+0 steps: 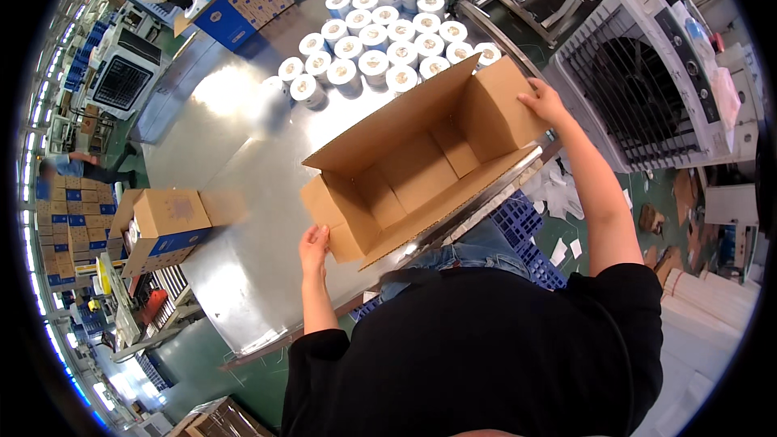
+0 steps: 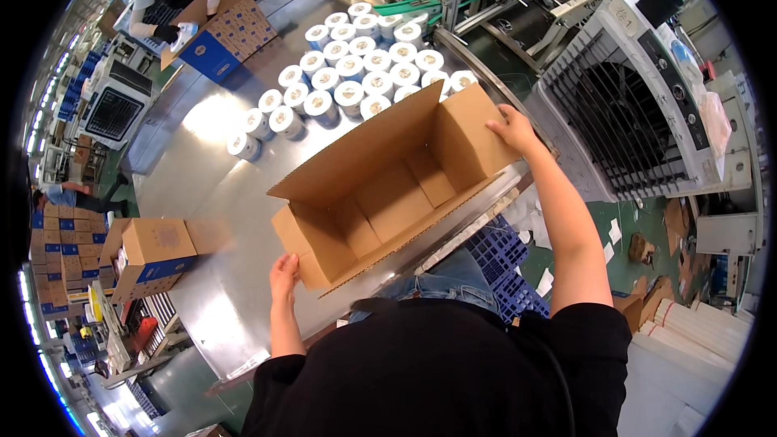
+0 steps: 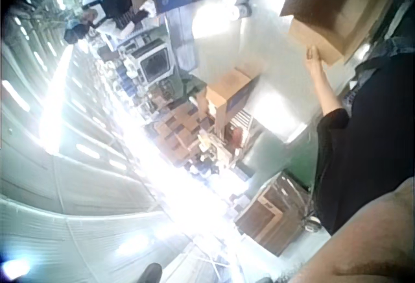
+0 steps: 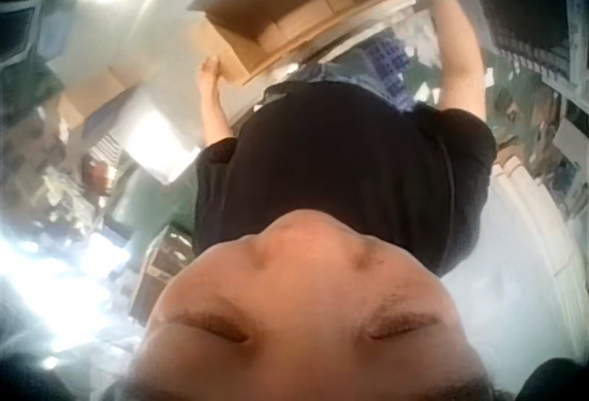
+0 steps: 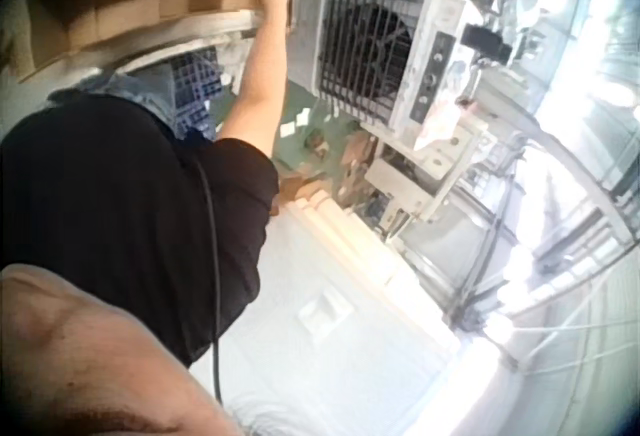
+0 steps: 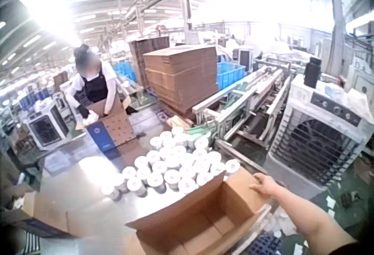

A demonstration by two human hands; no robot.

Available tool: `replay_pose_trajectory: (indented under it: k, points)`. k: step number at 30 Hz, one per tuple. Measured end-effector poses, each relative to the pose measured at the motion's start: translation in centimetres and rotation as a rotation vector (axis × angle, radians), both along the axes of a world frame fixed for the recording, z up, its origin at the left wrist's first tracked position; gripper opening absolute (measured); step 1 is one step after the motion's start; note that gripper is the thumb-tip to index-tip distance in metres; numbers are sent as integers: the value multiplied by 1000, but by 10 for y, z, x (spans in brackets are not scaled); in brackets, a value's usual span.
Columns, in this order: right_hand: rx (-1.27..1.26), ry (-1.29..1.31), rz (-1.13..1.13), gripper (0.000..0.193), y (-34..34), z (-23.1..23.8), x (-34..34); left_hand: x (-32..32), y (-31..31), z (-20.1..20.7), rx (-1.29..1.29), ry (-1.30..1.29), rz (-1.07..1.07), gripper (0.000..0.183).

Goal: The person packs rolls of toilet paper into cardboard boxes on a factory floor. They repeatedly pick up rolls from a metal table, place them into a box, and then move the filled box aside. The process involves handling multiple rolls and boxes in a repetitive assembly line manner.

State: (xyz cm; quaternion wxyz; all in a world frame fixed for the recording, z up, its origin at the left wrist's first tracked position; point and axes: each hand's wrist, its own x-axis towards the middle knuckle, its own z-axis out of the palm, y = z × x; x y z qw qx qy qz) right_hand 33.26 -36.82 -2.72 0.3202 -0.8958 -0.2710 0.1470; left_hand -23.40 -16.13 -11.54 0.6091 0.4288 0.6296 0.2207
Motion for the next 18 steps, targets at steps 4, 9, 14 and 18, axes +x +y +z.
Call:
replay_pose_trajectory:
  k: [4,9,14,18]
  points:
    - [46,-570,346,34,7,-27,-7,40,-2,41,854,601,-398,33]
    - [-315,-77,304,33,52,-10,-45,51,1,20,171,59,-443,30]
    - [-348,77,439,40,39,-25,-48,89,6,105,816,540,-369,59]
    - [-339,116,480,44,37,-13,-75,175,10,187,1465,403,-727,66]
